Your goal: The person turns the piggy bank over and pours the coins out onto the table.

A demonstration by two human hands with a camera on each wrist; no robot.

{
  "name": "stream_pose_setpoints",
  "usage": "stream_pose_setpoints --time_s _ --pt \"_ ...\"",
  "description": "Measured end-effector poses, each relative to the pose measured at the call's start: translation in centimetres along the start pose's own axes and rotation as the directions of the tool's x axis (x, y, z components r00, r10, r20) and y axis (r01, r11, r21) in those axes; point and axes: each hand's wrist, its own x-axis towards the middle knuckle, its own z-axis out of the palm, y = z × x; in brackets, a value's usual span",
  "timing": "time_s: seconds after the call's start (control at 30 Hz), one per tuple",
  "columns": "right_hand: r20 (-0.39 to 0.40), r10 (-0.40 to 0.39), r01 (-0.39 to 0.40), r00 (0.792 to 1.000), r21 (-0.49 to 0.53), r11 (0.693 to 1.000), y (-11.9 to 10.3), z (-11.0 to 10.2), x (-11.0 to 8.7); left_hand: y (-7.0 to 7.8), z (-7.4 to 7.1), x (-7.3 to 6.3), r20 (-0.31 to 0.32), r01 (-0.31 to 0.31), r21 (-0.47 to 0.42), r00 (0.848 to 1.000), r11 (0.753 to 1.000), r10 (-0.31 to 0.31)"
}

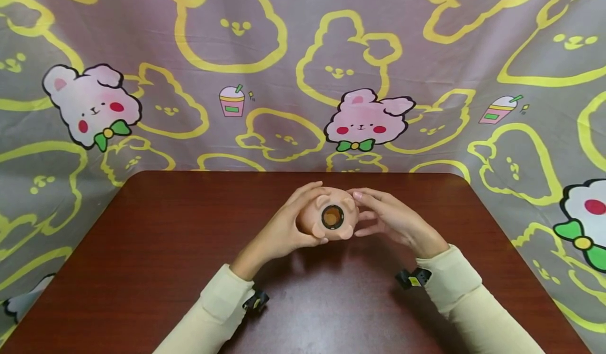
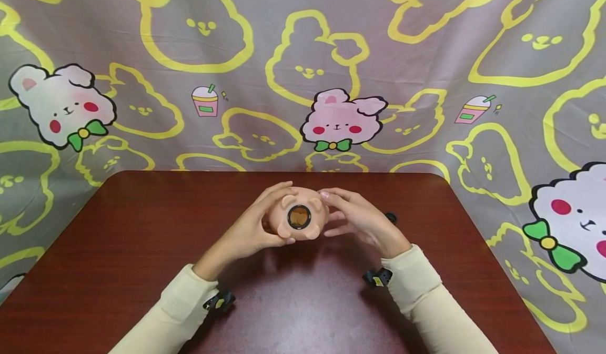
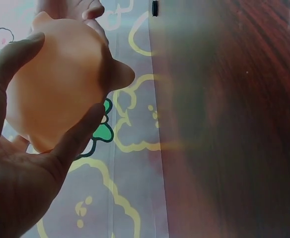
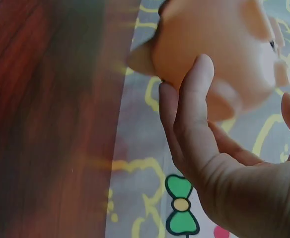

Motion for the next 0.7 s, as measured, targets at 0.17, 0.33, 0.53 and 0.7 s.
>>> stream_pose_setpoints --time_s 0.17,0.33,0.53,0.7 --pt "0.055 0.036 -0.04 0.998 0.072 0.997 0.2 0.7 0.4 -0.2 0.0 0.0 0.0 -0.035 0.007 0.999 0.999 0.035" --pt "0.08 0.051 -0.062 0.995 0.146 0.987 0.3 1.3 0.4 -0.2 0.0 -0.2 0.002 -0.059 -0.005 0.998 0.998 0.059" --pt "0.115 0.017 -0.04 0.993 0.198 0.979 0.3 1.7 0.5 -0.4 0.1 -0.4 -0.003 -0.057 0.006 0.998 0.998 0.057" --pt "0.117 -0.019 -0.01 0.993 0.242 0.97 0.5 1.8 0.4 -0.3 0.2 -0.4 -0.008 -0.031 0.033 0.999 0.999 0.032"
